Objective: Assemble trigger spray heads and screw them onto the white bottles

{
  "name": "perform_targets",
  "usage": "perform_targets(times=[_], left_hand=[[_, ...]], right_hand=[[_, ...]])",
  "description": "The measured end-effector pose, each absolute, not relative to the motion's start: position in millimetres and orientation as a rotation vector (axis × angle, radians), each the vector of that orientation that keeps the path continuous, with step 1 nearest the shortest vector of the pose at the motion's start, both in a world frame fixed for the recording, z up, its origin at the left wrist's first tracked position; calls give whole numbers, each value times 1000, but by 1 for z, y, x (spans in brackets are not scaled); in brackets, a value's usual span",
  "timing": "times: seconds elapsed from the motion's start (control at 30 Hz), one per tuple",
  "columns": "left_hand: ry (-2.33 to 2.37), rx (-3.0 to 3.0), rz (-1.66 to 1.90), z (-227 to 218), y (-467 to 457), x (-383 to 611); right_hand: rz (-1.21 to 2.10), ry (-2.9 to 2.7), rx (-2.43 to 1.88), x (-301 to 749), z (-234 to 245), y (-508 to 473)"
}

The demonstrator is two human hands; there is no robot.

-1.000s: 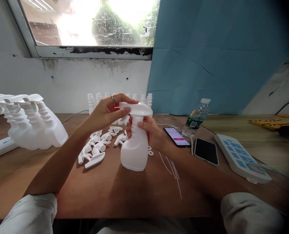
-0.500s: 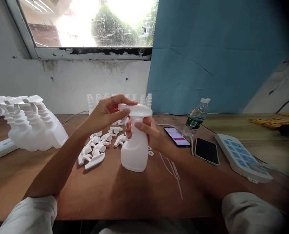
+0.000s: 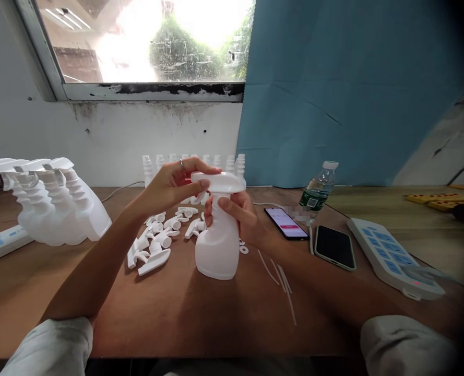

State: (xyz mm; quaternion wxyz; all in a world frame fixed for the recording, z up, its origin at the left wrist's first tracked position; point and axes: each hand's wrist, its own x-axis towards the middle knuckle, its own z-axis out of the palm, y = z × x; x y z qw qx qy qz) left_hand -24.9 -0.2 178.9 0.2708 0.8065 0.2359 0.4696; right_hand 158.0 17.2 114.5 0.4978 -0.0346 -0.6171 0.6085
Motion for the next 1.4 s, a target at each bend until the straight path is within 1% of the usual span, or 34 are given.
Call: perform_targets(times=[0.1,0.27,0.4,0.6,0.8,0.97,1.07,1.17,1.33,1.4], left_hand=[[615,2205,1268,179,1,-26],[591,2341,1259,181,0,-30],[588,2424,1226,184,1,-35],[585,2449,1203,184,4,-38],[605,2454,1175,186,4,-41],[641,2494,1122,187,2,-43],[658,2564,1093,191,1,-46],[754,2679,938,200,-4,-58],[1139,2534,330,209,-21,-96],[1383,2501,188,208,-27,-109]], right_hand=[[1538,-1496,-41,159,113,19],[1502,-1502,-51,160,109,23],[1551,-1501,-61,160,110,24],[1427,-1574,-180,157,116,19],[1548,-1517,-54,157,114,22],[1459,-1624,-104,155,118,20],[1473,-1603,-34,155,117,20],[1522,-1553,9,154,115,20],[1452,-1608,-37,151,116,20],[1421,-1610,-52,150,117,19]])
